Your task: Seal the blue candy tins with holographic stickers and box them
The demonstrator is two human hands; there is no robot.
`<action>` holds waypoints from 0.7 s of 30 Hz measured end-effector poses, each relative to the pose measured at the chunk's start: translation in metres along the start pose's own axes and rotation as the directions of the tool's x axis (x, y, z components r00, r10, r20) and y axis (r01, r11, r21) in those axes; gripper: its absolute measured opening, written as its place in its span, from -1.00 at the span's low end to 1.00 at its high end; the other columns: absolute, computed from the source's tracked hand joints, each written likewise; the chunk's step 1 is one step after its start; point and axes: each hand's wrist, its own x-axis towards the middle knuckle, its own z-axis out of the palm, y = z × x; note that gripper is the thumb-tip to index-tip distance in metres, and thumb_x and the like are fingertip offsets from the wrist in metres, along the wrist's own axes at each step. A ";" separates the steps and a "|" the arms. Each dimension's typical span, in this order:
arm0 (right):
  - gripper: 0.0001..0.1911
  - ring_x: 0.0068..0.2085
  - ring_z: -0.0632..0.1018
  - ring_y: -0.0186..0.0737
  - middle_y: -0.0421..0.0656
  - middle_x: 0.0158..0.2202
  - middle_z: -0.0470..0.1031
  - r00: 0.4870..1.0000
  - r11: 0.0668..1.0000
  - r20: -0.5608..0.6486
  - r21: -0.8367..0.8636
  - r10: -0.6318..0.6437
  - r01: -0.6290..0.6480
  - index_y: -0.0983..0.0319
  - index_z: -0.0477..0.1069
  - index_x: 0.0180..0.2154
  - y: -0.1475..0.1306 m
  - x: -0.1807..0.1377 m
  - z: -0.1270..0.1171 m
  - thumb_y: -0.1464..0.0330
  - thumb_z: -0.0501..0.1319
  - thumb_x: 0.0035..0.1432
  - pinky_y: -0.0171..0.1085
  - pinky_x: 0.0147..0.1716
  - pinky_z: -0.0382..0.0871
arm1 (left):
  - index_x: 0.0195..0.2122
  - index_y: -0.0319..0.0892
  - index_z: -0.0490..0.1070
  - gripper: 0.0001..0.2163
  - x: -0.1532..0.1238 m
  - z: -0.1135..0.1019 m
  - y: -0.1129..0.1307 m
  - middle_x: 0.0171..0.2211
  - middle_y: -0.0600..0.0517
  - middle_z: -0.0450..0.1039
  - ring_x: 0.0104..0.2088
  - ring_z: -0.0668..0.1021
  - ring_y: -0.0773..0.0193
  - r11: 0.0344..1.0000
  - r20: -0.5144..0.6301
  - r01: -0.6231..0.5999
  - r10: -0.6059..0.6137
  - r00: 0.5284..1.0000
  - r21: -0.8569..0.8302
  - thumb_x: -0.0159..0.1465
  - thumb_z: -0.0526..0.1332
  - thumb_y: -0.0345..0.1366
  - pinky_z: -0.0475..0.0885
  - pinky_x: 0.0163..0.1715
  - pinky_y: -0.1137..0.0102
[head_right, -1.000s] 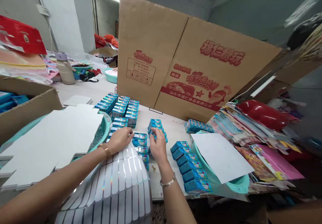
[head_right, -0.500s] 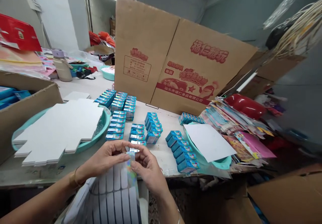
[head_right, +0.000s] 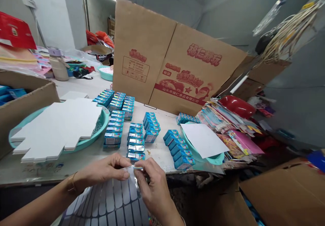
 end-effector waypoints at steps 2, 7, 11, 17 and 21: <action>-0.85 -0.15 0.48 -0.20 -0.13 -0.19 0.42 0.998 0.996 -0.016 -0.065 -0.062 0.061 0.14 0.43 -0.16 -0.003 0.000 -0.003 0.41 0.10 0.34 -0.25 -0.20 0.39 | -0.50 -0.21 0.43 -0.71 0.001 0.001 0.000 -0.52 0.14 0.13 -0.45 0.18 0.35 0.998 0.025 -0.024 0.022 0.999 0.054 0.23 0.24 -0.10 0.06 -0.44 0.43; -0.81 -0.17 0.48 -0.13 -0.07 -0.17 0.48 0.936 0.859 -0.022 -0.406 -0.352 0.313 0.18 0.45 -0.14 -0.005 0.000 -0.008 0.52 0.15 0.27 -0.19 -0.23 0.42 | -0.53 -0.18 0.29 -0.67 0.001 -0.002 0.001 -0.54 0.15 0.05 -0.46 0.13 0.35 0.997 0.061 -0.016 0.011 0.998 0.080 0.28 0.18 -0.09 0.03 -0.44 0.40; -0.74 -0.16 0.49 -0.07 -0.02 -0.17 0.54 0.842 0.690 0.007 -0.569 -0.540 0.448 0.23 0.44 -0.12 0.000 -0.002 -0.008 0.60 0.16 0.19 -0.13 -0.21 0.45 | -0.54 -0.17 0.24 -0.67 0.004 -0.004 -0.001 -0.53 0.16 0.05 -0.46 0.13 0.35 0.999 0.065 0.005 -0.009 0.998 0.051 0.29 0.17 -0.09 0.04 -0.44 0.40; -0.85 -0.09 0.51 -0.08 -0.01 -0.14 0.53 0.869 0.739 -0.068 -0.561 -0.490 0.373 0.23 0.39 -0.28 0.003 0.008 0.001 0.57 0.12 0.23 -0.10 -0.10 0.45 | -0.59 -0.17 0.18 -0.63 0.006 -0.009 -0.006 -0.56 0.17 0.03 -0.49 0.13 0.36 0.997 0.023 0.015 -0.016 1.000 0.073 0.27 0.18 -0.10 0.03 -0.47 0.40; -0.92 0.00 0.51 -0.08 -0.03 -0.06 0.51 0.840 0.779 -0.184 -0.511 -0.511 0.362 0.18 0.40 -0.25 0.009 -0.006 -0.032 0.47 0.17 0.25 -0.11 -0.04 0.40 | -0.50 -0.22 0.40 -0.70 0.000 -0.046 0.015 -0.55 0.14 0.28 -0.52 0.28 0.37 0.998 -0.448 0.037 -0.013 0.894 0.046 0.19 0.27 -0.07 0.13 -0.48 0.44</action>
